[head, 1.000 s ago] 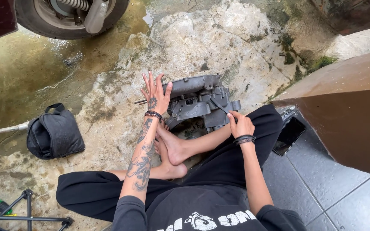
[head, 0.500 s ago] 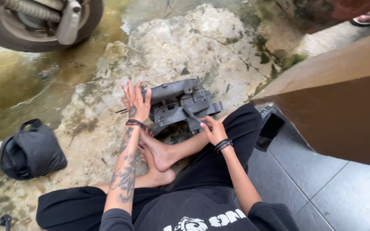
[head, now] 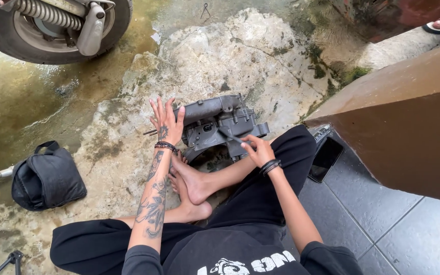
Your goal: Cleaning and inspecting a motorcycle engine crankcase using a small brush while sitting on the ground.
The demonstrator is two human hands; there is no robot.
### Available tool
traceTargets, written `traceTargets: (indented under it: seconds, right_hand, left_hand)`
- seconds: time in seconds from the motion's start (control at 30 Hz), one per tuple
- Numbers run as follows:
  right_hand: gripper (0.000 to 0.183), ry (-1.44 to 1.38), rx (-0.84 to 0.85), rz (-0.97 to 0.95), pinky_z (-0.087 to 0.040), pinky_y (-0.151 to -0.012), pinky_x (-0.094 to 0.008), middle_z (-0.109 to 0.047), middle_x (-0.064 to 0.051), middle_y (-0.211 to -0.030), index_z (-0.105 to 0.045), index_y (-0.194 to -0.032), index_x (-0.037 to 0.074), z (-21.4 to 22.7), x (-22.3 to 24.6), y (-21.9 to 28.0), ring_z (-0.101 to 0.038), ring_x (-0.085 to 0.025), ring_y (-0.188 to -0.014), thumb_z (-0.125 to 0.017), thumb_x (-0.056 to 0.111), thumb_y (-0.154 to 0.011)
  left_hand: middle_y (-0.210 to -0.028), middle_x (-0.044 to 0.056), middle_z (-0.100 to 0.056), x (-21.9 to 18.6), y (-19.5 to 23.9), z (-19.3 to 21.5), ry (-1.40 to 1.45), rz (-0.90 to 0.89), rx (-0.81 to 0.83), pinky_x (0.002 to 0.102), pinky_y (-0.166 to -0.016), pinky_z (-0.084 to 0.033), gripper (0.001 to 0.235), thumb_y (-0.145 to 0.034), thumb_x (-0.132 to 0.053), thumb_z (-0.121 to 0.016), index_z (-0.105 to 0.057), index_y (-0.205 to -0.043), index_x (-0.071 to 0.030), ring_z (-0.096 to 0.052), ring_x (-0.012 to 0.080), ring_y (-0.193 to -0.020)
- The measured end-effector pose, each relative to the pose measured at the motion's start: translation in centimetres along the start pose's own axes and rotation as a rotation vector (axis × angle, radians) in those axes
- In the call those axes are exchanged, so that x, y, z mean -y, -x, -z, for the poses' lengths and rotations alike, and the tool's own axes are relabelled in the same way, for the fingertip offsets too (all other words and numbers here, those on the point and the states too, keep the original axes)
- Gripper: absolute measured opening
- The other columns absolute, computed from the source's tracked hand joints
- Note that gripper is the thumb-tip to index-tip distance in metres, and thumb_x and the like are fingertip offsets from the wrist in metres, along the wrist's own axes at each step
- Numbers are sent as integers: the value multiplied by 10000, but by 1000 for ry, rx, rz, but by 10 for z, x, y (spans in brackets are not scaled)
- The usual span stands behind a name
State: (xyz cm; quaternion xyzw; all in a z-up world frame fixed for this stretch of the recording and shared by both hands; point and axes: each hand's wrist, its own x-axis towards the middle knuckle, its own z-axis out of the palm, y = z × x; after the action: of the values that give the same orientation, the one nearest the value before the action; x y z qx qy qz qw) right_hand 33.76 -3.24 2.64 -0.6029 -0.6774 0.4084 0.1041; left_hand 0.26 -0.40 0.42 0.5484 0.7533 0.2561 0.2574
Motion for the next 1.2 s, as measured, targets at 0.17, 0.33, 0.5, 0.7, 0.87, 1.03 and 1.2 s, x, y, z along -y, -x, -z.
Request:
traceTargets:
  seconds: [0.17,0.33,0.5,0.7,0.87,1.03,1.2]
  right_hand:
    - [186,34,-1,-28,-557,-890,-562,-771,-124,-852,-663,-1156,288,-7,1,-16,-718,-401,-995,-600,364,-998]
    - [199,119,19,-50,-551,-915,-572,-775,-137,-895,-655,-1168,298,7,7,-24,-706,-425,-1033,-587,391,-1006]
    - [211,94,18,-9,-545,-883,-572,-747,-147,-810,-652,-1181,308,-5,-3,-12,-703,-441,-968,-616,374,-983]
    - [191,74,-51,-74,-540,-865,-544,-763,-137,-798,-657,-1159,258,-18,-53,-17,-720,-417,-925,-582,335,-1002]
    - [226,-235,-411,-57,-571,-742,-430,-728,-147,-845,-665,-1060,154,14,-65,46,-691,-346,-862,-770,293,-916]
    - [328,-186,-997,-157,-517,-657,-279,-750,-61,-973,-546,-867,163,40,-149,108,-689,-214,-802,-813,325,-964]
    - [284,355,-899,-340,-544,-773,-545,-749,-157,-1189,-468,-948,103,20,-206,128,-707,-455,-890,-684,283,-983]
  left_hand:
    - [-1670,263,-127,-4,1,1,12,9,-7,824,-1115,-82,636,-1084,-666,-310,-377,-1509,-198,102,415,-1550]
    - [-1671,265,-124,-3,0,2,1,7,12,817,-1121,-82,624,-1088,-652,-309,-365,-1511,-196,104,410,-1553]
    - [-1666,266,-142,-3,1,2,25,8,7,820,-1120,-84,628,-1084,-656,-317,-371,-1510,-197,88,414,-1554]
    - [-1656,268,-174,-9,3,5,46,15,-1,833,-1105,-97,652,-1069,-691,-294,-391,-1488,-201,66,422,-1552]
    - [-1643,275,-200,-10,5,7,48,-7,5,828,-1103,-125,599,-1092,-632,-341,-402,-1480,-181,34,431,-1546]
    - [-1648,254,-197,-4,3,3,63,-17,-11,819,-1107,-135,571,-1097,-621,-357,-402,-1481,-201,35,424,-1544]
    - [-1653,237,-202,-2,1,0,93,-14,-36,804,-1117,-126,601,-1085,-670,-347,-418,-1465,-210,32,412,-1543]
